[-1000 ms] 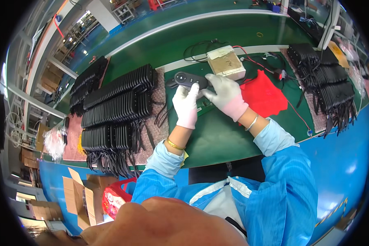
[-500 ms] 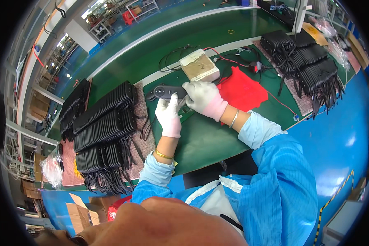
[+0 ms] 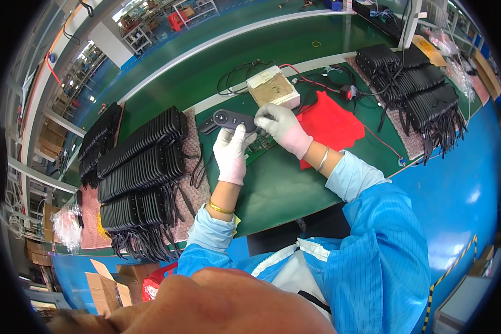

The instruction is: Assembling and testing electronic components on a manufacturing production line.

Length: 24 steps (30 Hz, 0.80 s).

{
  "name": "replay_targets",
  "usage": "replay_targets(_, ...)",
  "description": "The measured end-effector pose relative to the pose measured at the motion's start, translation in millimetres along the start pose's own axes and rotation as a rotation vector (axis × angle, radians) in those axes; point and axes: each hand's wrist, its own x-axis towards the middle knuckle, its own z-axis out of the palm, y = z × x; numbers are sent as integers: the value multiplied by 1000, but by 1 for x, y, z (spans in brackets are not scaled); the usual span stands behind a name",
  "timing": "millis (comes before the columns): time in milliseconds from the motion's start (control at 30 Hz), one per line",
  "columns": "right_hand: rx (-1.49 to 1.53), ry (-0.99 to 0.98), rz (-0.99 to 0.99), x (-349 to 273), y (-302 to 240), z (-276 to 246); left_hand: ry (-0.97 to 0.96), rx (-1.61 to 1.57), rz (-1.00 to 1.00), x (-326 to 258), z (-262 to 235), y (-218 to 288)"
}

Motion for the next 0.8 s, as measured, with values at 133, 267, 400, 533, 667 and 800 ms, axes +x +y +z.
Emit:
replay_targets(133, 33, -65, 58, 3, 5, -2, -3, -18, -22, 1, -3, -5)
replay_targets(267, 23, -63, -61, 4, 16, -1, 5, -115, -71, 1, -3, -8)
replay_targets(400, -60, -22, -138, 5, 23, -1, 20, -217, -89, -1, 2, -6)
replay_targets(533, -7, -21, -87, 1, 15, 4, 44, -255, -98, 0, -1, -7)
replay_targets(667, 69, -45, 4, -1, 8, 4, 62, -258, -101, -1, -1, -8)
replay_targets(800, 57, -82, 51, -1, 6, 1, 68, -253, -104, -3, 2, -7)
